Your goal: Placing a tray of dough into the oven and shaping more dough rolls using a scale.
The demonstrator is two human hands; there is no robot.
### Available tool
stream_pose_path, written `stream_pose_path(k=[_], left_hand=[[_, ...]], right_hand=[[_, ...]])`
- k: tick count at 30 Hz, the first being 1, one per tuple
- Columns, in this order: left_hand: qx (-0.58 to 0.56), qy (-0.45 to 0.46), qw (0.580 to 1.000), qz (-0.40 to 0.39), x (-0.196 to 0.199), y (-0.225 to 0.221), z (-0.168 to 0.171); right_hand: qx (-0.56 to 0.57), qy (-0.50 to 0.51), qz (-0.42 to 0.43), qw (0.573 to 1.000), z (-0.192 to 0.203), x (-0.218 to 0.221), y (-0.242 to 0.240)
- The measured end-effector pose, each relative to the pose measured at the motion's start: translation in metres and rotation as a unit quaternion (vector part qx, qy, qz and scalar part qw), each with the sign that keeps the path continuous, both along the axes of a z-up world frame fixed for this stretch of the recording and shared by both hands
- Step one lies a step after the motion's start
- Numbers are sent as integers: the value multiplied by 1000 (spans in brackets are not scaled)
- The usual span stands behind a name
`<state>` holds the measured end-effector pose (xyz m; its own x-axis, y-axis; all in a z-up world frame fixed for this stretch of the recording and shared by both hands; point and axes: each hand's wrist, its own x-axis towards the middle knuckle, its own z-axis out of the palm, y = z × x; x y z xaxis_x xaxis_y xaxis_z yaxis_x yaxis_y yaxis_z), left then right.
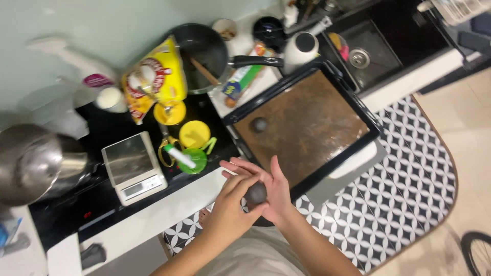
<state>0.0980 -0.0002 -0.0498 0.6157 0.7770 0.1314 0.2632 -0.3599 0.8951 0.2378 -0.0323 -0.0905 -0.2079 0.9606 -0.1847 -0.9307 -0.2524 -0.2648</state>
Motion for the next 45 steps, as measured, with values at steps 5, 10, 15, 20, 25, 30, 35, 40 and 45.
stream_pose_path(k=[5,10,15,20,25,30,35,40,45], left_hand=[[-400,-130,905,-59,56,2,-116],[-173,61,983,-7,114,25,-120],[16,66,997,-45,135,14,-170],[-1,127,989,-77,132,15,-143],[5,92,996,-18,103,12,-134],[-70,83,993,43,66,-3,-140],[-83,85,987,104,39,-16,-139],[-148,120,971,141,15,-27,-140],[-142,51,971,183,-24,-44,-128]], right_hand=[[-85,-78,-76,990,-66,70,-36],[-192,-512,-224,807,-132,141,-68],[-97,-660,-174,724,-142,155,-72],[-66,-721,-11,690,-93,147,-49],[102,-826,-12,554,-71,138,-29],[100,-843,9,529,-93,138,-28],[104,-846,-15,523,-98,136,-30],[91,-857,-34,506,-94,131,-30],[127,-919,-41,370,-83,114,-29]])
